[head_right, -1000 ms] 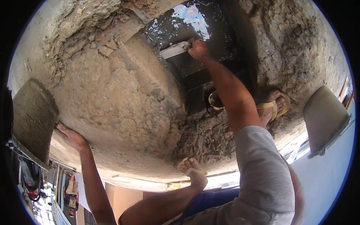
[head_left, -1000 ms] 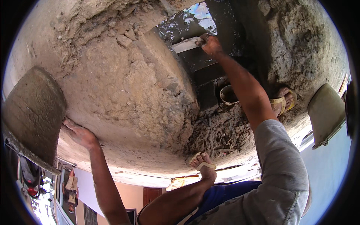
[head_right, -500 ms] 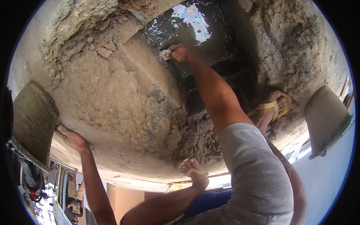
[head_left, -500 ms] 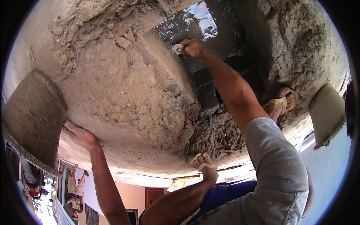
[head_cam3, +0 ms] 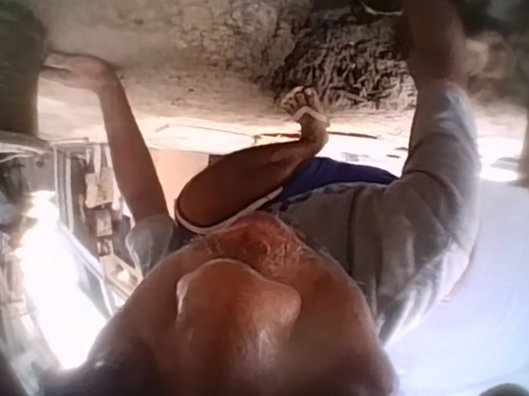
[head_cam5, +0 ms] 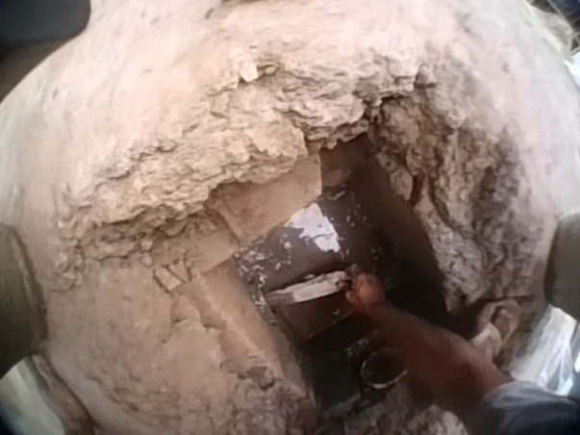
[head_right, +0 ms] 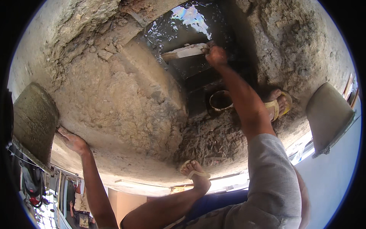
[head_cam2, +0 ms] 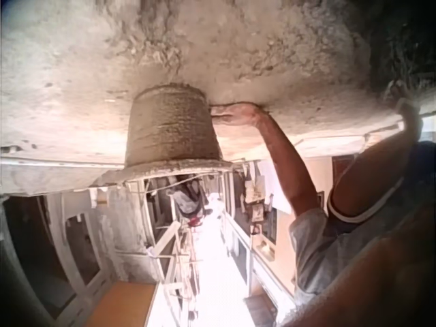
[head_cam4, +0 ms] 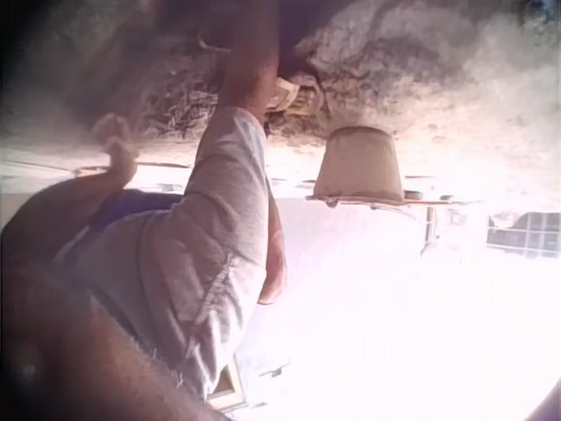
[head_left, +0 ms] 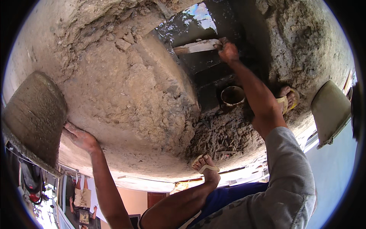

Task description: The person applies mortar to the edges of a hole in the ground by hand and using a trowel, while occasionally dipping a plastic cup into water and pouring it over the area.

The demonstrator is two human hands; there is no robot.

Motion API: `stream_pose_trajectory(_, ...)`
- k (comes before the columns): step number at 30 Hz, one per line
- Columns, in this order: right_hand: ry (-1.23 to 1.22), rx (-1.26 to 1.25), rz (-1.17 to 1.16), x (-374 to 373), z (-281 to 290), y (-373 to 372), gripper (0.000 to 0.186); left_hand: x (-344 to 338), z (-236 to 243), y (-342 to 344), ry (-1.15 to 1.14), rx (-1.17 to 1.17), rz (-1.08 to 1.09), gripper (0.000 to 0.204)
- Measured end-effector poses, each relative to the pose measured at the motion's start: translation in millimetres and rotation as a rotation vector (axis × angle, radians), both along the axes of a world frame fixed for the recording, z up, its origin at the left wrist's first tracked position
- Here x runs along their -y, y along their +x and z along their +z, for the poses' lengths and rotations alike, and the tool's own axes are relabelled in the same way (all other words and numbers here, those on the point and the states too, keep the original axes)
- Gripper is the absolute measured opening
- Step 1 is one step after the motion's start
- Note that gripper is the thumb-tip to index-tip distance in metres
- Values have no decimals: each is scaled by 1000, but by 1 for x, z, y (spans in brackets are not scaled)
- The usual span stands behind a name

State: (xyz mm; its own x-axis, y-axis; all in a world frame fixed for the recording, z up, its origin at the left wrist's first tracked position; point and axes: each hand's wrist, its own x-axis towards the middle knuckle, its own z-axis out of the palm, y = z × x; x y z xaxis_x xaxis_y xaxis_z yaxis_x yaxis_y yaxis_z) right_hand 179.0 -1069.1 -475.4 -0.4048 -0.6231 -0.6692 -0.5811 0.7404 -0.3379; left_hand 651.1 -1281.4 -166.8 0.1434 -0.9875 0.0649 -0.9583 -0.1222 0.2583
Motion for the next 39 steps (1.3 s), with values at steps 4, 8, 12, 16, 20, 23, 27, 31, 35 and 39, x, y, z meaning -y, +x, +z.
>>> stream_pose_trajectory(4,-122,-64,-110,-35,-11,-38,34,0,-2,-6,-2,-27,-14,68)
stream_pose_trajectory(8,-451,94,-336,-61,-46,-53,31,1,-5,-10,49,-116,-23,67)
stream_pose_trajectory(12,-261,-157,-349,-26,52,-20,29,-3,1,4,35,-16,-47,62)
stream_pose_trajectory(16,-485,47,-525,-26,81,-38,30,-2,-1,-3,36,18,2,63)
stream_pose_trajectory(20,-464,363,-593,-18,81,-49,31,0,-4,5,15,-21,-60,66)
stream_pose_trajectory(23,-393,565,-679,-2,59,-22,30,1,-3,5,10,19,-62,67)
stream_pose_trajectory(27,-625,1345,-738,-26,-51,13,36,0,2,5,-25,42,-93,68)
stream_pose_trajectory(31,-472,888,-332,-7,-121,65,41,2,-8,-4,-19,-24,-123,65)
stream_pose_trajectory(35,-269,959,-425,45,-121,147,29,-1,-5,-1,33,-96,-19,69)
stream_pose_trajectory(39,45,435,-172,74,-90,146,30,0,-2,0,28,-79,-28,68)
